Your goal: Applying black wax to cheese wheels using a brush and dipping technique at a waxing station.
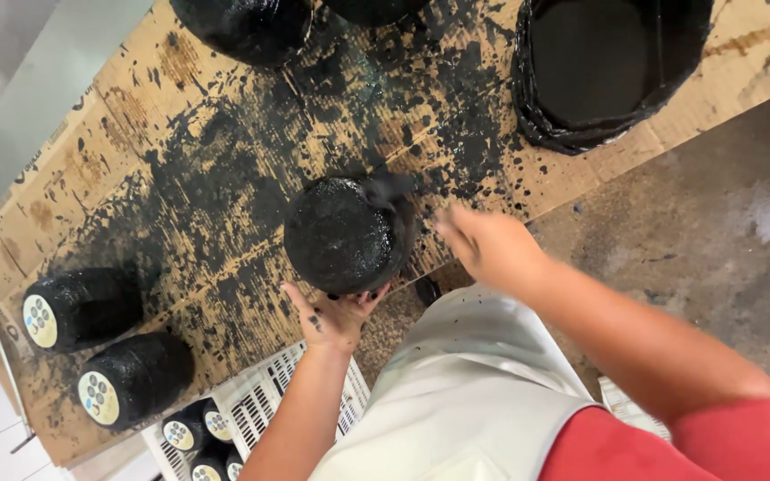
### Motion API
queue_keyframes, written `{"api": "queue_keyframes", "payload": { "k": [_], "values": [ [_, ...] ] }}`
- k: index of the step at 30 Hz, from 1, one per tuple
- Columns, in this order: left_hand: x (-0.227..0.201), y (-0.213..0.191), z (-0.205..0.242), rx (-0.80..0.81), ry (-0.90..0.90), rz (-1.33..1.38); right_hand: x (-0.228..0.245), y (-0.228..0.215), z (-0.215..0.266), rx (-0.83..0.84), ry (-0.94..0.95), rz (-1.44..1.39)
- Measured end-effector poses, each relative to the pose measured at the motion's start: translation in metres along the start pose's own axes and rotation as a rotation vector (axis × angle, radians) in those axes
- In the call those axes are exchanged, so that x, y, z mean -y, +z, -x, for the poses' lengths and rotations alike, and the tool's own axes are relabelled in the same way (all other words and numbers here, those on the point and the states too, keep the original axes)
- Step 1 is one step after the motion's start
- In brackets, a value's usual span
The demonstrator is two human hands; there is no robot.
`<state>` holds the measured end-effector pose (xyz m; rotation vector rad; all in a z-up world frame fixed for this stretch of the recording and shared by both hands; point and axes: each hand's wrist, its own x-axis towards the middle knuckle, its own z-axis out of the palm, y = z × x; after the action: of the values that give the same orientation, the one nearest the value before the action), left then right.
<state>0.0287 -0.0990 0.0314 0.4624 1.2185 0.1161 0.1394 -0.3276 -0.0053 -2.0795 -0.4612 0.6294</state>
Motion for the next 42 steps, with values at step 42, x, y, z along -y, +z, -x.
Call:
{"api": "queue_keyframes", "payload": {
  "k": [42],
  "values": [
    [-0.013, -0.014, -0.038, 0.102, 0.036, -0.134, -0.003, -0.005, -0.001, -0.151, 0.200, -0.140]
  ]
}}
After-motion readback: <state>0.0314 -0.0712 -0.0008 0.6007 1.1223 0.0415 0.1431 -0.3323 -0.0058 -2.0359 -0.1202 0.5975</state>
